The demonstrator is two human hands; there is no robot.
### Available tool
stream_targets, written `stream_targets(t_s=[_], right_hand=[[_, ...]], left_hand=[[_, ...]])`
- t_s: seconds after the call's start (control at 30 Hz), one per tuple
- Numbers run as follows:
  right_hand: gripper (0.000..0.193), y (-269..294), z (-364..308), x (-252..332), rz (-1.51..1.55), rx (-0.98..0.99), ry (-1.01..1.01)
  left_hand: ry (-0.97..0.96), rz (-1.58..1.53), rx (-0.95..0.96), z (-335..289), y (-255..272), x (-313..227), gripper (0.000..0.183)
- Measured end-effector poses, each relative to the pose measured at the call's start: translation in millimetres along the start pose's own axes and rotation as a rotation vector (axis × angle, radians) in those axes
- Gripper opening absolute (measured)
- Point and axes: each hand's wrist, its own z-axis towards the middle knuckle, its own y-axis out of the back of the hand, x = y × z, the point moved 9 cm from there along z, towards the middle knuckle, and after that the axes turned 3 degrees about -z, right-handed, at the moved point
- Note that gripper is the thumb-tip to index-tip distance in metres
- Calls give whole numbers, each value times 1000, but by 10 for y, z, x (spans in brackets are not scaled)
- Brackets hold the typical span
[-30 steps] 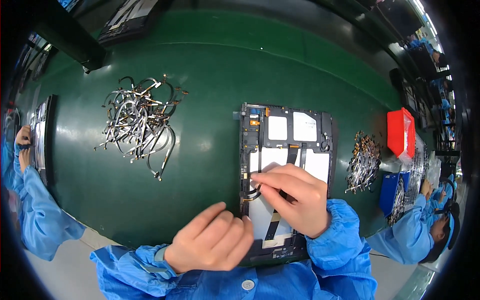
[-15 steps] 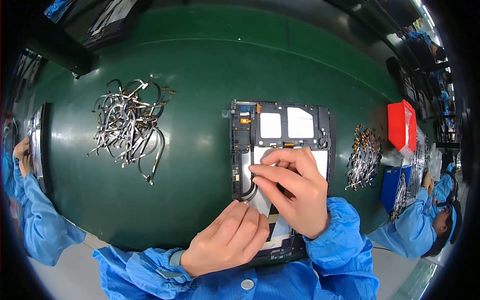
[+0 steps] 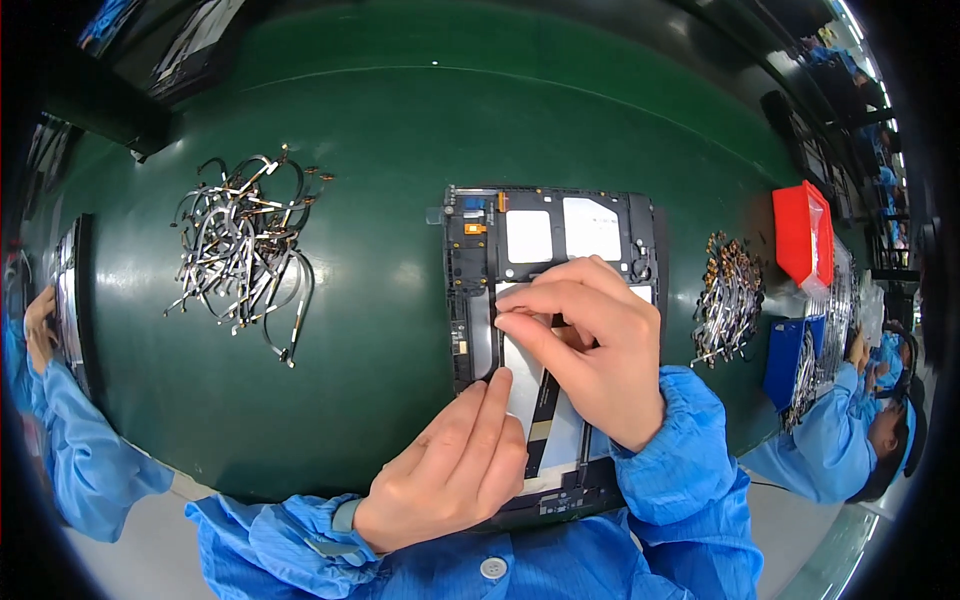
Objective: The person assembles internal components and connects flexible ribbon cables into a device housing by hand.
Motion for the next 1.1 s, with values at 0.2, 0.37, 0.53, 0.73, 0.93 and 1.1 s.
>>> stream_targets(t_s=[0.2, 0.37, 0.53, 0.73, 0.93, 1.1], right_hand=[[10, -7, 10, -6, -45, -29, 62], [8, -8, 14, 24, -51, -45, 100], [16, -47, 5, -65, 43, 11, -157], [33, -47, -373, 475, -429, -24, 361], [40, -121, -150, 429, -645, 105, 253], [46, 629, -634, 396, -515, -169, 218]], left_hand=[[-1, 24, -8, 15, -5, -21, 13], [-3, 24, 3, 29, 8, -26, 13], [-2, 7, 14, 18, -3, -20, 13], [-45, 30, -8, 13, 55, -50, 18], [-40, -33, 27, -3, 62, -45, 19], [57, -289, 80, -213, 376, 88, 30]])
